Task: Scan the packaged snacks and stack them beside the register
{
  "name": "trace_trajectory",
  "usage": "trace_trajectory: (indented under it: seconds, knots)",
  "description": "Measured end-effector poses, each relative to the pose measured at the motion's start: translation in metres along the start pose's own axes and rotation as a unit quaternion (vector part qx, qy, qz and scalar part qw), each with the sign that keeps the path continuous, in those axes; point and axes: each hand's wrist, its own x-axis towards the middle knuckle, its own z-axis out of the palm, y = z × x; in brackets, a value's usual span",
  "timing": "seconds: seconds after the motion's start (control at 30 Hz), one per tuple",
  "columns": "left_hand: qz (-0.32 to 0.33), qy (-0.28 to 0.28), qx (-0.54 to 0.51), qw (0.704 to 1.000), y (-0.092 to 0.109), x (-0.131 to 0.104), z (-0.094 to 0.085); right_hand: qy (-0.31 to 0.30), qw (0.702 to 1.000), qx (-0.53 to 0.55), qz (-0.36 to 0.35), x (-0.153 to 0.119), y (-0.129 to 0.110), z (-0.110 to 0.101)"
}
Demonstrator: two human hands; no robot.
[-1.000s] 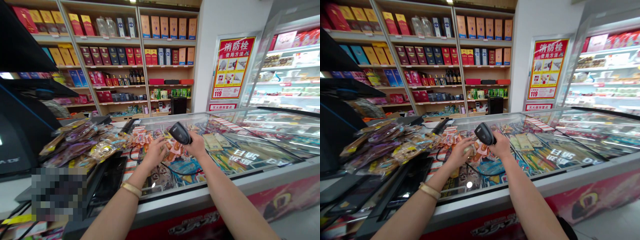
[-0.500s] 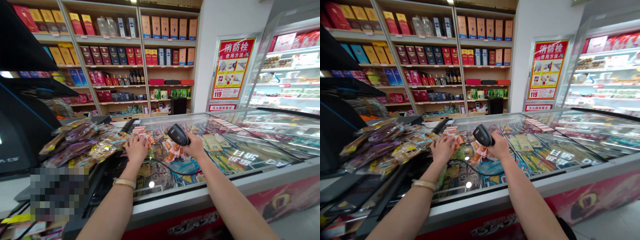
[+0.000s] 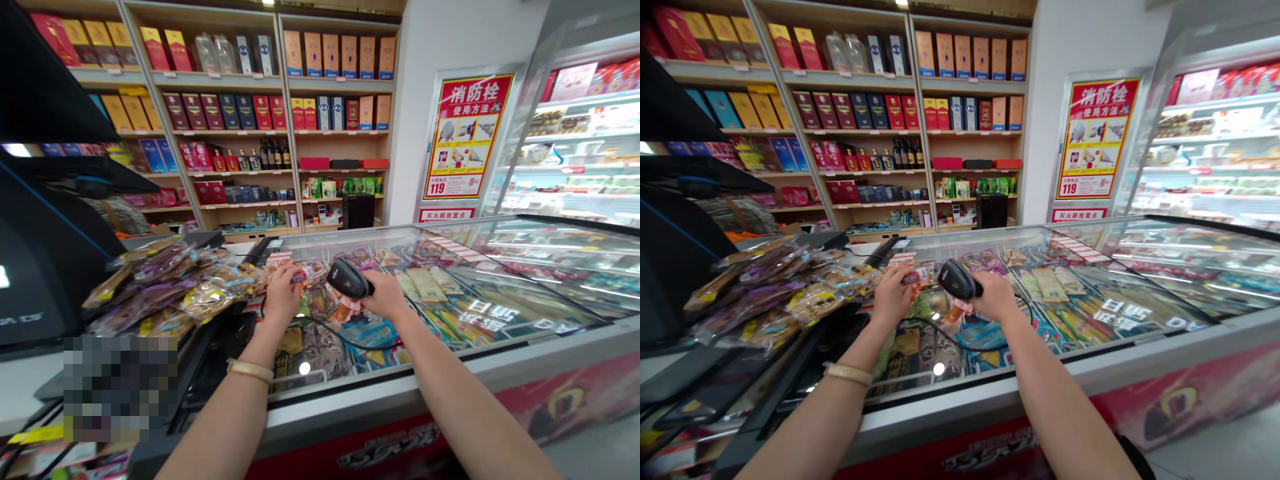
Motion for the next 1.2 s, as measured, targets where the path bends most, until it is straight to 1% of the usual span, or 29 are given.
trace_trajectory:
  seconds: [0.1, 0.2, 0.4, 0.53, 0.67, 0.73, 0.8, 0.87, 0.93, 0.97, 1.03, 1.1, 1.17, 1.2]
  knots:
    - [0.036, 0.013, -0.022, 0.999, 0.008, 0.001, -0.002, -0.033, 0.999, 0.004, -0.026, 0.001, -0.004, 0.0]
    - [0.059, 0.013, -0.032, 0.998, 0.013, 0.001, -0.003, -0.053, 0.998, -0.005, -0.035, 0.002, -0.007, -0.002]
    - [0.055, -0.001, -0.033, 0.998, 0.011, 0.0, -0.002, -0.062, 0.997, -0.02, -0.033, 0.003, -0.008, -0.002]
    - [0.044, -0.002, -0.044, 0.998, 0.009, 0.0, 0.001, -0.045, 0.998, -0.02, -0.029, 0.002, -0.006, -0.001]
    - [0.016, 0.004, -0.037, 0.999, 0.015, -0.005, 0.008, 0.02, 1.0, -0.02, -0.002, 0.001, 0.0, -0.001]
    - [0.006, -0.018, -0.009, 1.0, 0.021, -0.009, 0.014, 0.058, 0.998, -0.018, 0.007, 0.0, 0.003, -0.002]
    - [0.004, -0.054, 0.023, 0.998, 0.029, -0.013, 0.019, 0.088, 0.996, -0.014, 0.011, 0.0, 0.006, -0.002]
    - [-0.001, -0.112, 0.031, 0.993, 0.036, -0.017, 0.024, 0.106, 0.994, -0.011, 0.017, 0.0, 0.007, -0.002]
    - [-0.013, -0.172, 0.013, 0.985, 0.041, -0.02, 0.027, 0.115, 0.993, -0.01, 0.022, 0.0, 0.008, -0.002]
    - [-0.021, -0.191, -0.001, 0.981, 0.043, -0.022, 0.029, 0.116, 0.993, -0.009, 0.022, 0.0, 0.009, -0.002]
    - [-0.029, -0.206, -0.045, 0.977, 0.046, -0.023, 0.031, 0.114, 0.993, -0.009, 0.021, 0.0, 0.009, -0.002]
    - [-0.009, -0.214, -0.107, 0.971, 0.048, -0.022, 0.031, 0.108, 0.994, -0.012, 0.021, 0.0, 0.009, -0.001]
    - [0.031, -0.195, -0.145, 0.97, 0.046, -0.018, 0.029, 0.104, 0.994, -0.013, 0.021, 0.0, 0.01, -0.001]
    - [0.044, -0.165, -0.14, 0.975, 0.044, -0.015, 0.027, 0.103, 0.994, -0.013, 0.02, 0.0, 0.009, -0.001]
